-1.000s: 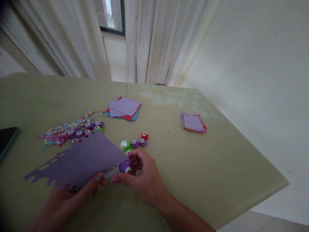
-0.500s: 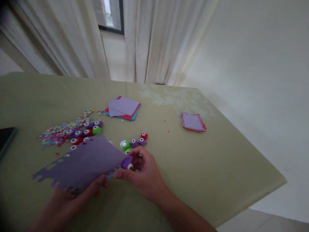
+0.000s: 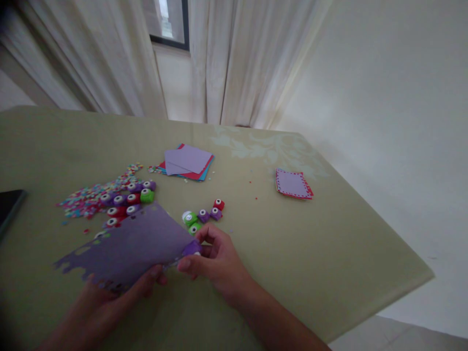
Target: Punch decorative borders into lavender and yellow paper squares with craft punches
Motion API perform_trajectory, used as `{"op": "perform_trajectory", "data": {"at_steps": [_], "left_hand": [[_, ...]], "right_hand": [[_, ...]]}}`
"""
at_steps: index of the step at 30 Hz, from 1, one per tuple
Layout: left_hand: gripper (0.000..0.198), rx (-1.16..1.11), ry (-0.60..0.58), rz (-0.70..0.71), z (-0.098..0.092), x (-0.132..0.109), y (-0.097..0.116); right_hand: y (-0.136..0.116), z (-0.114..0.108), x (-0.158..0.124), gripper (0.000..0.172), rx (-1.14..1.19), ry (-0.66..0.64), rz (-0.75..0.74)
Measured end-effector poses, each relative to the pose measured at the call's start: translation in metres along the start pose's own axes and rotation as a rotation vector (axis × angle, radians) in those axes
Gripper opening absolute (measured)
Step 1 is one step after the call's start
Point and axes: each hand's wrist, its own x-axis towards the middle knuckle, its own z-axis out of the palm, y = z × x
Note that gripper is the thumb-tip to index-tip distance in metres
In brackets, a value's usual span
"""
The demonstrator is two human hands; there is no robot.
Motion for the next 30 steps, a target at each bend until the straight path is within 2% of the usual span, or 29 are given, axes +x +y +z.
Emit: {"op": "perform_trajectory", "data": {"at_steps": [9, 16, 24, 30], "left_hand": [[0.026, -0.034, -0.029, -0.006, -0.0002, -0.0025, 0.0033], [0.027, -0.036, -0.030, 0.067, 0.0013, 0.0007, -0.0002], [0.027, -0.050, -0.058, 0.056, 0.0008, 0.0010, 0.0014], [0.027, -0.068, -0.064, -0.012, 0.0018, 0.0009, 0.0000]], "right_hand": [[-0.0009, 0.0014, -0.0017, 0.050, -0.067, -0.020, -0.025], [-0.0003, -0.0004, -0.0002, 0.050, -0.085, -0.023, -0.033], [-0.0046, 0.0020, -0.0023, 0.044, -0.085, 0.001, -0.041], [-0.0024, 0.0009, -0.0018, 0.047, -0.069, 0.024, -0.043]]}}
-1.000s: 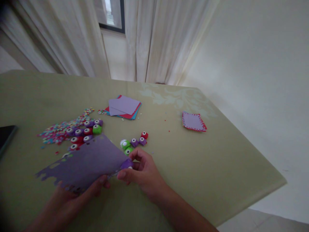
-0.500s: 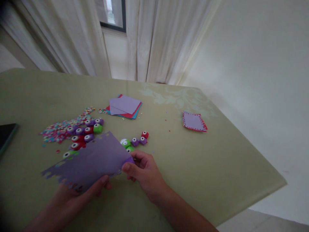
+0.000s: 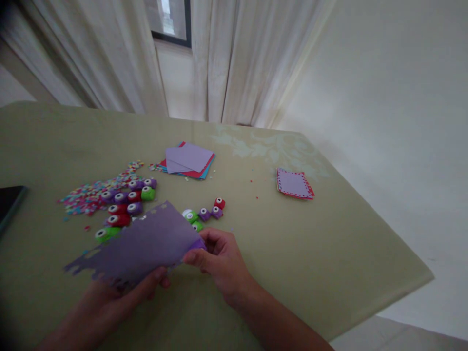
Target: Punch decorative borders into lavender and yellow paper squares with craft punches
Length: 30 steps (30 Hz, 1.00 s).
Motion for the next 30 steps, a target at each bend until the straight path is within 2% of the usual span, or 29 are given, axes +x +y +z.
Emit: {"op": "perform_trajectory", "data": {"at_steps": [3, 6, 10, 13, 19, 22, 24, 27, 30], "left_hand": [[0.031, -0.023, 0.012, -0.044, -0.001, -0.001, 0.006], [0.037, -0.027, 0.084, -0.139, -0.003, -0.003, 0.018], [0.040, -0.057, 0.135, -0.154, -0.007, -0.003, 0.026], [0.040, -0.049, 0.110, -0.183, -0.009, -0.002, 0.019], [0.032, -0.100, 0.033, -0.089, -0.003, -0.001, 0.000], [0.023, -0.178, -0.033, -0.025, 0.003, -0.001, 0.000], [0.016, -0.151, -0.070, 0.084, 0.003, -0.001, 0.005], [0.015, -0.122, -0.127, 0.223, -0.003, 0.000, 0.016], [0.016, -0.198, -0.094, 0.220, -0.008, -0.002, 0.026]], "right_hand": [[0.001, -0.001, 0.001, 0.051, 0.011, -0.002, -0.031], [-0.003, -0.005, 0.000, 0.049, -0.106, 0.056, -0.168], [-0.010, -0.013, -0.002, 0.029, -0.625, 0.093, -0.380], [-0.008, -0.018, -0.002, 0.024, -0.966, 0.055, -0.528], [0.009, -0.023, 0.003, 0.017, -1.250, -0.094, -0.560], [0.008, -0.027, 0.006, 0.033, -1.254, -0.077, -0.602], [0.000, -0.026, 0.011, 0.037, -1.254, -0.060, -0.639], [-0.021, -0.017, 0.025, 0.027, -1.301, -0.062, -0.653], [-0.040, 0.004, 0.049, 0.026, -1.406, -0.120, -0.625]]}}
